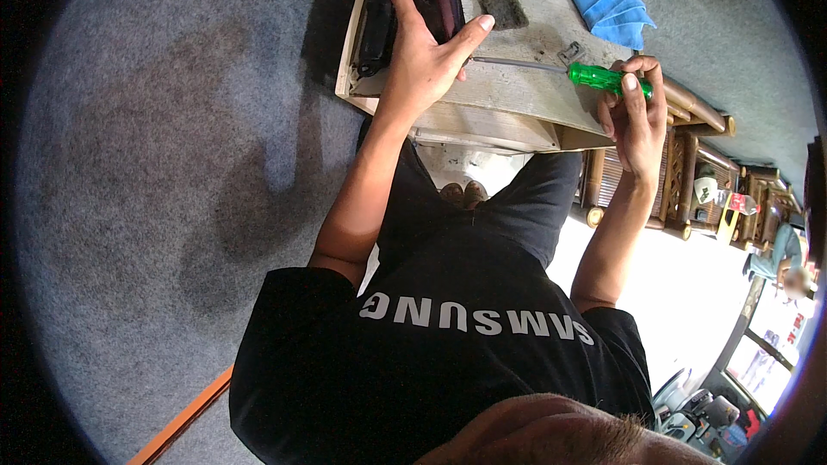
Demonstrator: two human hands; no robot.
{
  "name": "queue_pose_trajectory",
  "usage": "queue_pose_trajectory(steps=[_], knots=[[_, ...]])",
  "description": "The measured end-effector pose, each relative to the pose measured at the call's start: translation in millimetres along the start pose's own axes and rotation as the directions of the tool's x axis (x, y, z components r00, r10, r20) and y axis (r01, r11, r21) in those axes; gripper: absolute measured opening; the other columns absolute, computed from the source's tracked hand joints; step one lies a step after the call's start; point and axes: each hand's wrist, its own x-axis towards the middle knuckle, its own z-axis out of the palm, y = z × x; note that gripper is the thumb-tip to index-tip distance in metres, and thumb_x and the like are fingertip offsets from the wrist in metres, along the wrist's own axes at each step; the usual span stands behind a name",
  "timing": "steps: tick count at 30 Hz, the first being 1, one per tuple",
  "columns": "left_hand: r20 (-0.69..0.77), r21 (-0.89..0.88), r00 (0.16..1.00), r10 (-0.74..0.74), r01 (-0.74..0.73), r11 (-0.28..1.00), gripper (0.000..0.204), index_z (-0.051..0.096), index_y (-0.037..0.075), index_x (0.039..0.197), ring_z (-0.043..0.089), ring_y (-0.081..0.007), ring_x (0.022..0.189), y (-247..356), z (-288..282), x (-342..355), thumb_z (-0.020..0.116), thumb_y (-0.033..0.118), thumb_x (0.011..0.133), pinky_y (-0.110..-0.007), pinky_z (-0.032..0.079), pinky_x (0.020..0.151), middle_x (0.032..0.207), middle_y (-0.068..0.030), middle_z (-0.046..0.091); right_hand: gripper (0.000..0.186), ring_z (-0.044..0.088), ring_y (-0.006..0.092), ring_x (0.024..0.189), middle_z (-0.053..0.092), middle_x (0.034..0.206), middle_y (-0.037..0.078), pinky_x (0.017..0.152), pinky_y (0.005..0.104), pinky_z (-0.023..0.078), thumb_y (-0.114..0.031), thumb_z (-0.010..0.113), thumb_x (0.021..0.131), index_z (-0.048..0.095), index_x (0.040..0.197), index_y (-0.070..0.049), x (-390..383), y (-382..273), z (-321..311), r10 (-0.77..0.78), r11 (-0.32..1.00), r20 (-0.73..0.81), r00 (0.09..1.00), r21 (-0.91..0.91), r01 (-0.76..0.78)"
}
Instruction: The person disassembles two hair clippers using a screwdriver and cleans the internal components.
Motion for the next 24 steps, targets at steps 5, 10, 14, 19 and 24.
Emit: queue_pose_trajectory(steps=[5, 10, 14, 19, 24], knots=[[0.001, -0.005, 1.000, 0.019, -0.019, 1.000, 0.091, 0.022, 0.000, 0.154, 0.061, -0.0101, 0.067, 2.2, -0.2, -0.2, 0.083, 0.023, 0.091, -0.024, 0.049, 0.045, 0.096, -0.0066, 0.062, 0.021, 0.042, 0.0068, 0.053, 0.050, 0.076, 0.002, 0.046, 0.0204, 0.032, -0.021, 0.056, 0.109, 0.048, 0.121, -0.006, -1.9, 0.4, -0.4, 0.048, 0.995, -0.036, 0.998, -0.083, -0.050], [0.004, -0.016, 1.000, 0.013, -0.013, 1.000, 0.090, 0.022, 0.000, 0.154, 0.060, -0.0096, 0.066, -0.2, 0.0, 0.0, 0.083, 0.022, 0.091, -0.024, 0.049, 0.044, 0.096, -0.0064, 0.061, 0.023, 0.040, 0.0066, 0.051, 0.049, 0.075, 0.002, 0.045, 0.0213, 0.031, -0.026, 0.055, 0.111, 0.050, 0.121, -0.006, 0.6, 5.0, -4.1, -0.014, 1.000, 0.041, 0.999, -0.007, 0.014], [0.027, -0.029, 1.000, 0.007, -0.006, 1.000, 0.091, 0.020, 0.000, 0.154, 0.060, -0.0094, 0.065, -1.6, -0.8, 0.7, 0.083, 0.021, 0.092, -0.024, 0.048, 0.044, 0.095, -0.0063, 0.061, 0.024, 0.039, 0.0066, 0.047, 0.048, 0.070, 0.000, 0.044, 0.0224, 0.031, -0.022, 0.061, 0.107, 0.051, 0.122, -0.006, -2.6, 0.5, -0.6, -0.006, 0.993, -0.031, 1.000, -0.121, 0.002], [0.018, -0.005, 1.000, 0.023, -0.023, 1.000, 0.091, 0.019, 0.002, 0.155, 0.059, -0.0093, 0.064, -5.6, -1.4, 0.9, 0.082, 0.021, 0.092, -0.024, 0.048, 0.044, 0.095, -0.0063, 0.061, 0.026, 0.037, 0.0058, 0.045, 0.044, 0.064, -0.003, 0.043, 0.0230, 0.031, -0.027, 0.059, 0.109, 0.052, 0.123, -0.005, -3.5, 1.6, 2.2, -0.020, 0.992, -0.038, 0.999, -0.126, 0.015], [0.018, -0.001, 1.000, -0.009, 0.009, 1.000, 0.092, 0.020, 0.003, 0.155, 0.059, -0.0092, 0.064, 1.2, -0.5, -0.2, 0.083, 0.024, 0.092, -0.024, 0.047, 0.043, 0.095, -0.0058, 0.061, 0.030, 0.036, 0.0045, 0.045, 0.043, 0.063, -0.004, 0.043, 0.0228, 0.031, -0.031, 0.059, 0.109, 0.054, 0.123, -0.005, -4.6, 3.6, 0.7, -0.012, 0.986, -0.055, 0.998, -0.166, 0.002]])
